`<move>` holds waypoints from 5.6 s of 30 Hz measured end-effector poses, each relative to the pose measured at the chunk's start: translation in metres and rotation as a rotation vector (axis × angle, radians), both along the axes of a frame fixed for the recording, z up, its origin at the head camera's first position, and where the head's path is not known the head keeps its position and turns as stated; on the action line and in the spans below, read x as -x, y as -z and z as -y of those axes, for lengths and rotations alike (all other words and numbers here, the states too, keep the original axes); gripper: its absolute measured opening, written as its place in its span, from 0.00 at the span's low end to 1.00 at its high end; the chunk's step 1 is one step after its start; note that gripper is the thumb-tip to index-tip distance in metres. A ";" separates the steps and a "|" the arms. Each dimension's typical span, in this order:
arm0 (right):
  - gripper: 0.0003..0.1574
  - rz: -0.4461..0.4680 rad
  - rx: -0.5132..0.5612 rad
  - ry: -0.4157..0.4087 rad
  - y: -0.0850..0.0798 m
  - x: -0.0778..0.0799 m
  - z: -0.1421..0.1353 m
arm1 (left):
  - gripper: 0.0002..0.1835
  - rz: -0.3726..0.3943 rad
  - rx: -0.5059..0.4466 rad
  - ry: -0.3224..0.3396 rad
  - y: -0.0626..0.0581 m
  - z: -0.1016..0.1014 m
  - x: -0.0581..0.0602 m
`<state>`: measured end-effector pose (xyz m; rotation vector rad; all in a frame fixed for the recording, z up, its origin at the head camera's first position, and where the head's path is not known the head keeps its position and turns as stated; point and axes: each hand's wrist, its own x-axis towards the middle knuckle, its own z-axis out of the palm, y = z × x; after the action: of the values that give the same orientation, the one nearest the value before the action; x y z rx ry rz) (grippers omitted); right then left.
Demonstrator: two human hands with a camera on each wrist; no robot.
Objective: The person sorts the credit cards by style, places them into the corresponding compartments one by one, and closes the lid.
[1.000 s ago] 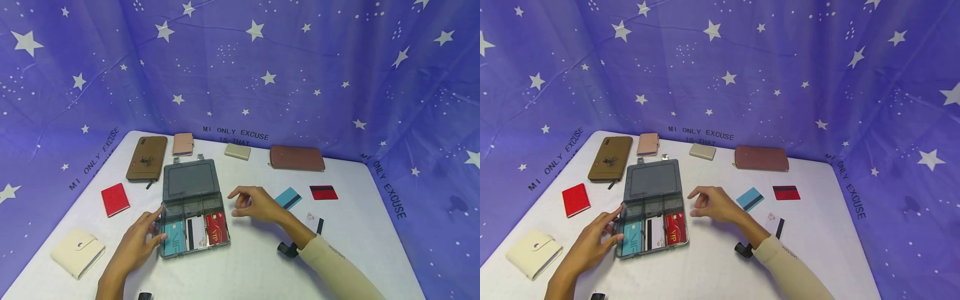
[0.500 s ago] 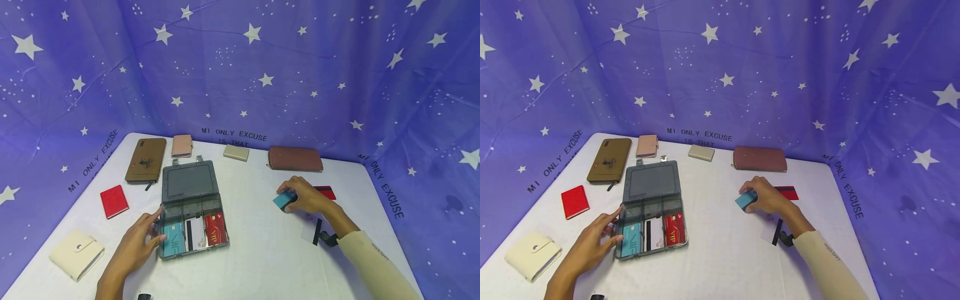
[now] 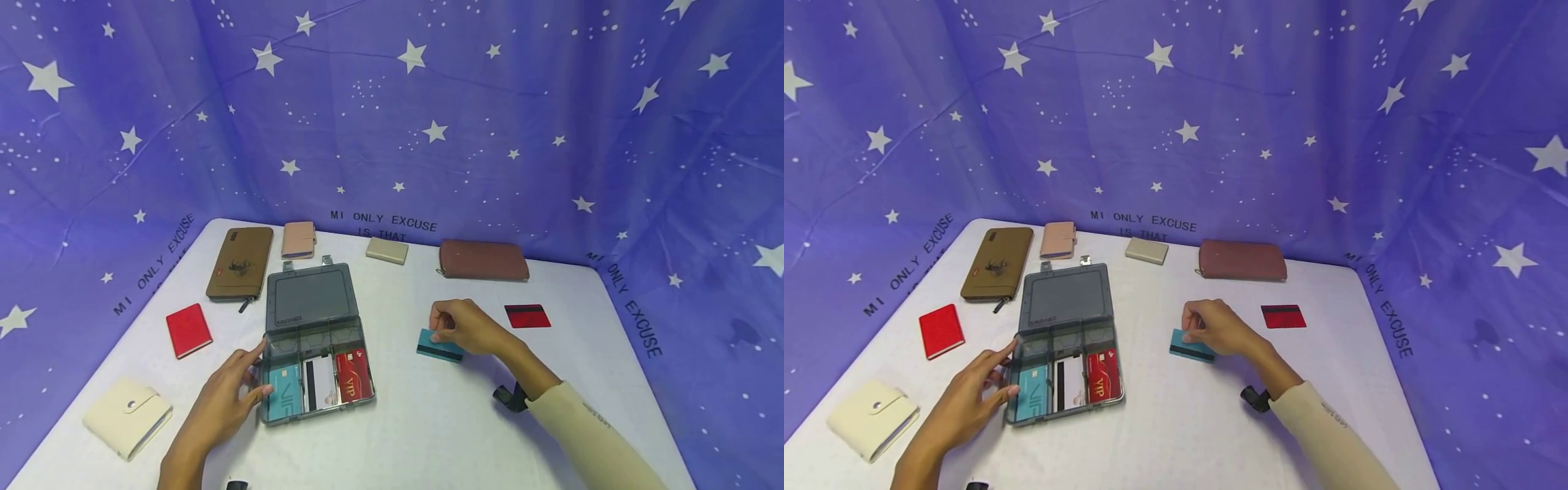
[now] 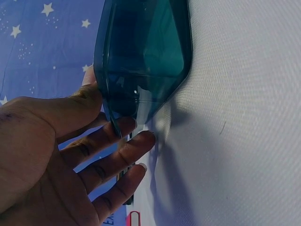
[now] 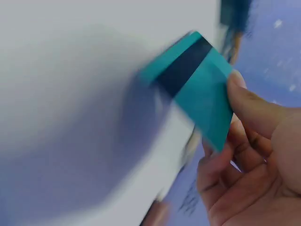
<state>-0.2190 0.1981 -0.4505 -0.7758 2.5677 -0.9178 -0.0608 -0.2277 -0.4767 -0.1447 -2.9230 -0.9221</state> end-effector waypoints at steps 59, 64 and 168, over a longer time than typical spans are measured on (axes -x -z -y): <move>0.30 0.065 0.214 0.208 0.016 -0.064 -0.026 | 0.43 -0.001 -0.020 0.009 0.001 0.003 0.000; 0.36 -0.059 0.022 0.386 0.022 -0.073 -0.083 | 0.43 -0.001 -0.021 0.014 0.002 0.003 0.000; 0.16 0.002 0.048 0.081 -0.006 -0.007 -0.038 | 0.44 0.035 -0.009 -0.007 -0.001 0.001 0.001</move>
<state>-0.2116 0.2357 -0.4443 -0.6873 2.6012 -1.0072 -0.0615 -0.2292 -0.4761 -0.1194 -2.9483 -0.9467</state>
